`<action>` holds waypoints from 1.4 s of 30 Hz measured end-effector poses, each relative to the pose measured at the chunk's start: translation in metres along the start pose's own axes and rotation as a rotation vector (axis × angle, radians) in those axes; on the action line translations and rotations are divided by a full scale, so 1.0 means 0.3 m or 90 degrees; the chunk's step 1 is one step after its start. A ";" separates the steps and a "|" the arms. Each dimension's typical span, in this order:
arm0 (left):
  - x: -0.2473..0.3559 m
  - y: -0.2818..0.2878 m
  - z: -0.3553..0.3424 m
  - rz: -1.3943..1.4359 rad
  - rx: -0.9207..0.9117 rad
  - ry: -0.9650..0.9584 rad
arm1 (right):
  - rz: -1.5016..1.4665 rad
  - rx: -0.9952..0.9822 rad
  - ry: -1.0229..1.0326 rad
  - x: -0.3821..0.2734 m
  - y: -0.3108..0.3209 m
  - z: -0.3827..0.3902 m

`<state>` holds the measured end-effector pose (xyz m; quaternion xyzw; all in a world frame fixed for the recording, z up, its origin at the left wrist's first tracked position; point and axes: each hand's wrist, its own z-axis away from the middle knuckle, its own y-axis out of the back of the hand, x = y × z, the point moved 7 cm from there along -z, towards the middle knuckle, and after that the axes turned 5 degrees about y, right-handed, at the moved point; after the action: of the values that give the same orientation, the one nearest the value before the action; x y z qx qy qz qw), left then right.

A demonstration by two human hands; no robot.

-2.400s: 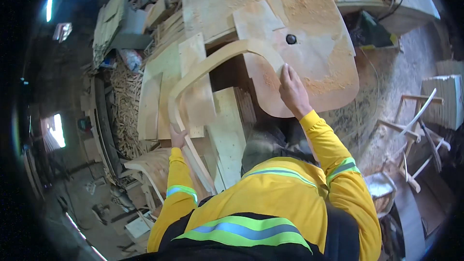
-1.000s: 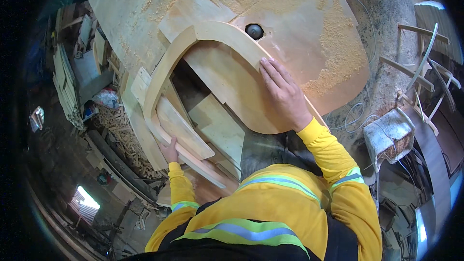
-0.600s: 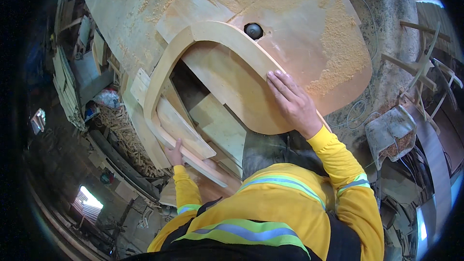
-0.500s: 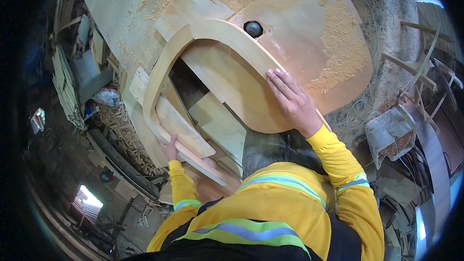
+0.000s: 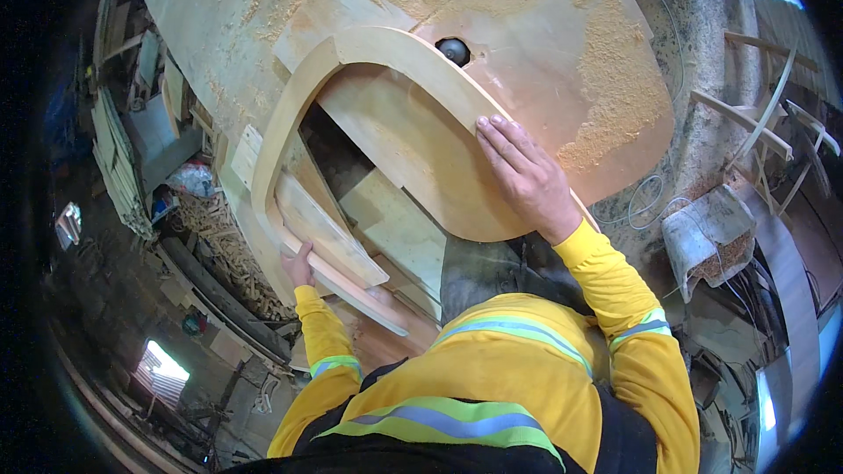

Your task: Shaping and smoothing the edges of a curved wooden chair component using a table-mounted router.

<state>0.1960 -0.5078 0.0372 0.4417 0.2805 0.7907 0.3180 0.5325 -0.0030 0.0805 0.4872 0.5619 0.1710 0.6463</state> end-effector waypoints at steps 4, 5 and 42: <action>0.026 -0.032 0.025 -0.004 -0.011 0.009 | 0.003 -0.001 -0.007 0.005 -0.003 0.004; 0.028 -0.033 0.028 0.008 -0.012 0.012 | 0.003 0.000 -0.008 0.005 -0.001 0.002; 0.066 -0.025 -0.038 0.031 0.020 0.041 | -0.028 0.006 0.023 -0.006 -0.003 -0.184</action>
<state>0.1798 -0.4900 0.0367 0.4277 0.2923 0.8074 0.2823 0.4824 0.0194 0.0866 0.4743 0.5848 0.1627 0.6376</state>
